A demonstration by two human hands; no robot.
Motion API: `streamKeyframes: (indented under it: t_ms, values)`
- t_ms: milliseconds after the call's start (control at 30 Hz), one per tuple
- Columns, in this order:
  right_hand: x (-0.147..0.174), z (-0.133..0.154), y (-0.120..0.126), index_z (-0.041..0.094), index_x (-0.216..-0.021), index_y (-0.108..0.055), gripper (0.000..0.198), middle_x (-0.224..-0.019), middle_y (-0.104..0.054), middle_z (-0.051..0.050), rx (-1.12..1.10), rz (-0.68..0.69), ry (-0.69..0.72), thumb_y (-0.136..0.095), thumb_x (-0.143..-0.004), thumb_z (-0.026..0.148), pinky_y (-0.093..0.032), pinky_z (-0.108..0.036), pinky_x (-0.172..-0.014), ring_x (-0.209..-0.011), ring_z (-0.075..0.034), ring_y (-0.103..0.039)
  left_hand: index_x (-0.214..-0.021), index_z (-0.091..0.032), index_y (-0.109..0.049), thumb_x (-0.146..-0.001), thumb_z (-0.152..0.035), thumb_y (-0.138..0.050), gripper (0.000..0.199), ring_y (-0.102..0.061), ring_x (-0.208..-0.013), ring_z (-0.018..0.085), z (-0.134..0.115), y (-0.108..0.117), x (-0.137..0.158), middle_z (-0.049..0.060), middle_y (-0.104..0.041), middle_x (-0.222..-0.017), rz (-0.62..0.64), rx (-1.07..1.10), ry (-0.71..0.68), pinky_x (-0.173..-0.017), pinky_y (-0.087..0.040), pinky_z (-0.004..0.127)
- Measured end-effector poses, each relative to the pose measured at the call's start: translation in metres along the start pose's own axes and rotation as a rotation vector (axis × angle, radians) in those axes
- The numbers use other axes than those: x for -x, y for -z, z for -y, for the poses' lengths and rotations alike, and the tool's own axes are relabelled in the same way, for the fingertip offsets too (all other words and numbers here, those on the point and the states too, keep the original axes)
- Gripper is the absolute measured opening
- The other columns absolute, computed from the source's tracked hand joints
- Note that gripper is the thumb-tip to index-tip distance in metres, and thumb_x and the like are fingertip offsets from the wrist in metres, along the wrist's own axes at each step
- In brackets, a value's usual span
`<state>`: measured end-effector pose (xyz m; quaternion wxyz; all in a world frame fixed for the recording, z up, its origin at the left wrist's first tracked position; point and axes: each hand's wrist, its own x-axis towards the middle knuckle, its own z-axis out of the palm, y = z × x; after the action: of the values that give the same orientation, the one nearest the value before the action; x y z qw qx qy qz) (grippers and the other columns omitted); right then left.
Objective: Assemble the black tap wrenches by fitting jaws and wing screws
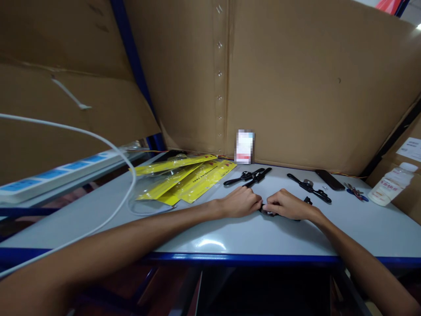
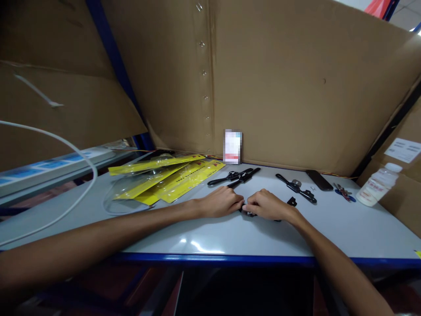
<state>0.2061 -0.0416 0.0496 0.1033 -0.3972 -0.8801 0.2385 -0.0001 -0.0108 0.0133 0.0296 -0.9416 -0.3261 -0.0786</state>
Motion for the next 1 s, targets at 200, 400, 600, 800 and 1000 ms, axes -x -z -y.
streamKeyframes:
  t_ms: [200, 400, 600, 800, 1000]
  values:
    - [0.009, -0.001, 0.019, 0.017, -0.079, -0.064, 0.025, -0.055, -0.052, 0.005, -0.083, -0.054, 0.018, -0.051, -0.093, 0.032, -0.028, -0.022, -0.053, -0.051, -0.009, -0.04, -0.079, -0.016, -0.071, -0.097, -0.025, -0.044, 0.034, -0.064, -0.06, 0.02, 0.0, 0.0, 0.0, 0.008, -0.07, -0.069, -0.015, -0.007, -0.002, -0.057, -0.033, 0.029]
    - [0.009, -0.003, 0.016, 0.018, -0.092, -0.072, 0.015, -0.06, -0.057, 0.005, -0.106, 0.003, 0.002, -0.066, -0.084, 0.028, -0.033, -0.022, -0.056, -0.056, -0.01, -0.048, -0.082, -0.016, -0.073, -0.097, -0.025, -0.045, 0.033, -0.063, -0.06, 0.019, 0.0, 0.001, 0.0, 0.008, -0.071, -0.07, 0.0, -0.015, -0.005, -0.057, -0.033, 0.029]
    - [0.005, 0.0, 0.009, 0.019, -0.082, -0.075, 0.023, -0.079, -0.068, -0.002, -0.176, 0.019, 0.139, -0.052, -0.086, 0.013, -0.043, -0.025, -0.067, -0.069, -0.012, -0.059, -0.082, -0.016, -0.074, -0.097, -0.025, -0.046, 0.033, -0.063, -0.06, 0.019, 0.0, 0.0, 0.0, 0.009, -0.072, -0.071, 0.002, -0.014, -0.008, -0.055, -0.031, 0.029]
    - [0.008, 0.002, 0.013, 0.018, -0.087, -0.073, 0.013, -0.07, -0.066, 0.001, -0.033, -0.049, -0.029, -0.07, -0.084, 0.03, -0.039, -0.024, -0.063, -0.066, -0.013, -0.056, -0.081, -0.016, -0.073, -0.097, -0.025, -0.045, 0.034, -0.062, -0.058, 0.018, 0.001, -0.001, 0.0, 0.008, -0.071, -0.07, -0.007, -0.013, -0.005, -0.056, -0.031, 0.029]
    - [0.007, 0.0, 0.008, 0.019, -0.086, -0.073, 0.018, -0.08, -0.069, 0.0, -0.1, 0.035, 0.133, -0.058, -0.084, 0.008, -0.042, -0.023, -0.069, -0.073, -0.012, -0.059, -0.082, -0.016, -0.074, -0.097, -0.025, -0.047, 0.032, -0.064, -0.06, 0.019, 0.001, -0.002, 0.0, 0.009, -0.071, -0.07, -0.006, 0.008, -0.008, -0.056, -0.033, 0.028]
